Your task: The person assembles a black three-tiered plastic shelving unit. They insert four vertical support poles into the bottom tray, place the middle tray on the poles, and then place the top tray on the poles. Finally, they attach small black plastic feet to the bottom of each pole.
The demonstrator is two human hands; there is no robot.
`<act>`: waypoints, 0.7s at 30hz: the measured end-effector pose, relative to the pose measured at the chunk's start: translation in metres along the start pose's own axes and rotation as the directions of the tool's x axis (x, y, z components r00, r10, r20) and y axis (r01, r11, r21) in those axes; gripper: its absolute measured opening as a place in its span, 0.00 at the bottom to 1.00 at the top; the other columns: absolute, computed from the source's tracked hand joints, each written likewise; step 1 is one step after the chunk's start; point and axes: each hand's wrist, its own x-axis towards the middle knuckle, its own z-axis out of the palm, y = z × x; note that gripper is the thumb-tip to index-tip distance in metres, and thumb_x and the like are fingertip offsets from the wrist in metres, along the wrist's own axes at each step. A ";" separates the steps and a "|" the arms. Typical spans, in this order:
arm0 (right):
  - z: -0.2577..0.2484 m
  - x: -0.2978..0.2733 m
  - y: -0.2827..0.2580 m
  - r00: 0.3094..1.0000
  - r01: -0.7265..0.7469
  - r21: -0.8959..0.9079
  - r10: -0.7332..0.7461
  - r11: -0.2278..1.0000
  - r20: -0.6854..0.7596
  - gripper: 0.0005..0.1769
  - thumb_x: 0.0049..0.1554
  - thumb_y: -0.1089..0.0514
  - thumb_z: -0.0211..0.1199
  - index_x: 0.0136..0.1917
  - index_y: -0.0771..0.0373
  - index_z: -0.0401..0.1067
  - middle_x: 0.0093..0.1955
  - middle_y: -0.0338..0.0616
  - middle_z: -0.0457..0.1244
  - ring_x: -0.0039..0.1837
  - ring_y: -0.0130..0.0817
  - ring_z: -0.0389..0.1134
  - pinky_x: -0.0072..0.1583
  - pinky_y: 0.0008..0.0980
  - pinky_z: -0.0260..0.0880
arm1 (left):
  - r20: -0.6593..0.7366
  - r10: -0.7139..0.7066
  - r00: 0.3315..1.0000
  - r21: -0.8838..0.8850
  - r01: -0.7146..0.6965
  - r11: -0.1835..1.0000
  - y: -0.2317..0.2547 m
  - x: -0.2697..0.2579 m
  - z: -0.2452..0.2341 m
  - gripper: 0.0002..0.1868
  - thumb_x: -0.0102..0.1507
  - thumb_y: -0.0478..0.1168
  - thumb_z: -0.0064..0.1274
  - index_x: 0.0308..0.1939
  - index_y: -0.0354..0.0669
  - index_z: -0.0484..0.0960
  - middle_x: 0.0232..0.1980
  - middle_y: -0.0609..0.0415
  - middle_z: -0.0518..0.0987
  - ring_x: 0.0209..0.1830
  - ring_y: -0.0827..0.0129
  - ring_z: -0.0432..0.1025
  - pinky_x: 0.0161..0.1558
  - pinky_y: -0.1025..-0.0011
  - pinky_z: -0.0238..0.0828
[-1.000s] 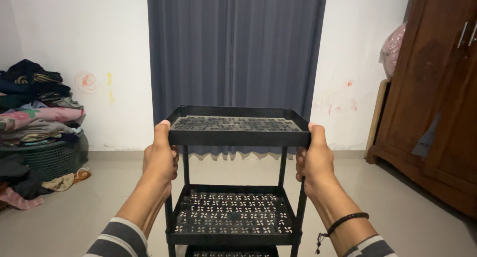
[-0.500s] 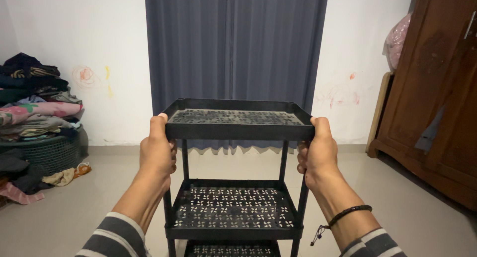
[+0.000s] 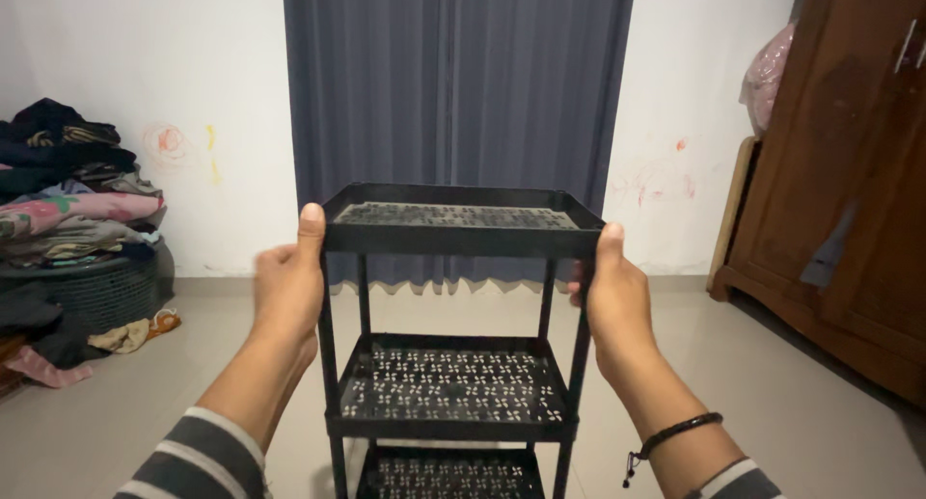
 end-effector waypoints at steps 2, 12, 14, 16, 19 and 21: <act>-0.006 -0.009 0.000 0.990 0.123 -0.222 -0.135 0.967 -0.042 0.39 0.63 0.30 0.41 0.35 0.63 0.77 0.32 0.37 0.65 0.38 0.27 0.64 0.42 0.28 0.62 | -0.226 0.089 0.970 0.005 -0.091 0.996 -0.001 0.000 0.000 0.31 0.62 0.62 0.60 0.41 0.32 0.74 0.36 0.52 0.75 0.37 0.69 0.70 0.41 0.70 0.72; -0.010 -0.052 -0.016 0.995 0.080 -0.059 -0.077 0.995 0.058 0.36 0.62 0.34 0.49 0.39 0.69 0.77 0.29 0.44 0.65 0.29 0.30 0.65 0.32 0.29 0.66 | 0.204 -0.063 0.977 -0.105 0.086 0.991 0.013 -0.007 0.000 0.28 0.65 0.54 0.52 0.61 0.37 0.77 0.53 0.45 0.74 0.52 0.59 0.63 0.51 0.60 0.59; -0.014 -0.060 -0.016 0.989 0.082 0.075 -0.090 0.994 0.115 0.35 0.62 0.36 0.47 0.39 0.69 0.77 0.29 0.42 0.67 0.28 0.31 0.68 0.30 0.29 0.68 | 0.254 -0.077 0.964 -0.024 0.086 0.996 0.017 -0.016 0.003 0.34 0.64 0.58 0.46 0.68 0.40 0.71 0.70 0.45 0.70 0.71 0.59 0.62 0.68 0.60 0.55; -0.017 -0.065 -0.020 0.992 0.110 0.106 -0.116 0.988 0.048 0.36 0.64 0.37 0.45 0.39 0.72 0.76 0.28 0.44 0.66 0.27 0.32 0.67 0.30 0.29 0.64 | 0.292 -0.131 0.948 -0.011 0.140 0.990 0.022 -0.023 0.003 0.39 0.65 0.61 0.42 0.73 0.39 0.64 0.77 0.44 0.60 0.78 0.57 0.51 0.73 0.60 0.45; -0.027 -0.063 -0.026 0.990 0.128 0.071 -0.124 0.989 -0.066 0.35 0.67 0.39 0.44 0.39 0.72 0.75 0.27 0.44 0.63 0.27 0.32 0.64 0.30 0.30 0.59 | 0.296 -0.167 0.941 0.022 0.168 0.986 0.028 -0.031 0.000 0.42 0.65 0.64 0.38 0.75 0.39 0.60 0.81 0.43 0.55 0.82 0.55 0.47 0.76 0.60 0.40; -0.033 -0.059 -0.026 0.982 0.150 0.059 -0.142 0.987 -0.126 0.33 0.68 0.42 0.45 0.39 0.71 0.74 0.28 0.44 0.62 0.28 0.31 0.62 0.32 0.30 0.60 | 0.295 -0.148 0.944 0.027 0.147 0.989 0.031 -0.035 -0.003 0.43 0.65 0.64 0.38 0.75 0.39 0.59 0.81 0.44 0.56 0.82 0.55 0.47 0.76 0.60 0.40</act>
